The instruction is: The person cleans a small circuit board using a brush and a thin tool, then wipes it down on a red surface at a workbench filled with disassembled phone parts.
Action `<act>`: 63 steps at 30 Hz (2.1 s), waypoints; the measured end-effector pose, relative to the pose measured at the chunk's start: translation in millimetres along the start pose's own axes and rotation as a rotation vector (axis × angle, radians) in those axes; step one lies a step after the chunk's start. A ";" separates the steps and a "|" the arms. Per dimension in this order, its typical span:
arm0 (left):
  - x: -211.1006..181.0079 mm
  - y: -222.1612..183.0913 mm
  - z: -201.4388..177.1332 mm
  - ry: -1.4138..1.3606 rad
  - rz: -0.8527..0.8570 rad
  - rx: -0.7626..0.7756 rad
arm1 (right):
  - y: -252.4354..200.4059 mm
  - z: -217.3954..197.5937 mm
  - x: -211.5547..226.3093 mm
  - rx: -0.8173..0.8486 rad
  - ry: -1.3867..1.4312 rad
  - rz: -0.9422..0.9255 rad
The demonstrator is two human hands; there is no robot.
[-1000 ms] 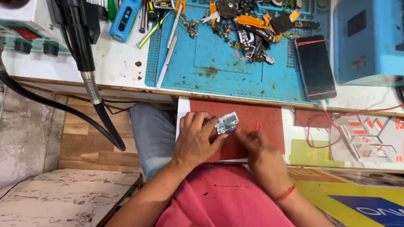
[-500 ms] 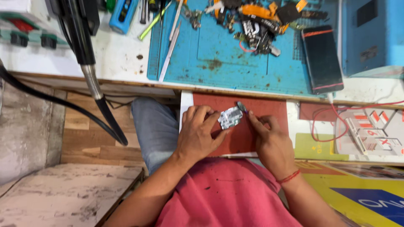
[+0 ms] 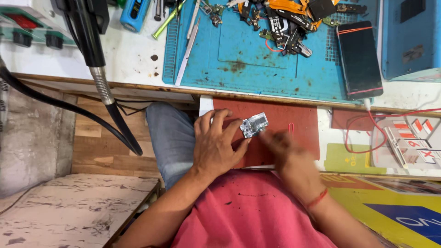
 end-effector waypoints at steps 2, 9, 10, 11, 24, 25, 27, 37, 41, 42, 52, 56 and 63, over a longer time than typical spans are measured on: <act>0.4 3.8 -3.5 -0.004 0.014 -0.015 | 4.1 2.3 1.7 -0.029 -0.017 0.076; 1.6 -0.4 1.6 0.028 0.028 -0.020 | -3.8 0.0 9.4 -0.033 -0.064 -0.061; 3.4 -5.7 2.2 0.012 0.024 -0.003 | -4.3 0.8 4.3 -0.014 -0.103 0.055; 6.0 -5.1 4.9 -0.006 0.025 -0.007 | 4.0 -2.1 -7.4 -0.004 -0.159 0.157; 2.1 -3.5 1.2 -0.002 0.039 -0.012 | -5.5 6.3 -11.0 -0.039 -0.144 0.101; 2.2 -2.5 2.7 -0.004 0.038 -0.016 | -2.5 4.8 -14.0 -0.051 -0.139 0.063; 2.7 -0.7 1.1 0.004 0.043 -0.029 | 3.9 2.9 -15.6 -0.087 -0.126 -0.019; 0.0 5.2 -4.3 -0.010 0.027 -0.025 | 36.0 -10.9 -24.4 0.202 -0.219 -0.200; 0.8 1.7 -2.8 -0.019 0.008 -0.016 | 57.3 -26.4 -36.9 0.133 -0.274 -0.302; 0.8 3.2 -3.0 -0.020 0.012 -0.021 | 59.1 -30.0 -35.7 0.060 -0.211 -0.393; 17.2 23.4 0.9 -0.103 0.206 0.074 | 30.4 -21.2 -42.4 0.023 -0.253 -0.350; 19.1 10.6 -1.0 -0.123 0.230 0.112 | 27.5 -22.2 -44.1 0.013 -0.250 -0.272; 13.9 -1.7 -3.7 -0.140 0.168 0.064 | 27.5 -13.8 -37.5 0.056 -0.173 -0.297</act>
Point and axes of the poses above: each hand's wrist, its own y-axis towards the middle knuckle, its own z-axis out of the palm, x = y × z, the point moved 2 cm from there along y, towards the middle knuckle, and after that the axes turned 3 degrees about z, right-handed, at the moved point
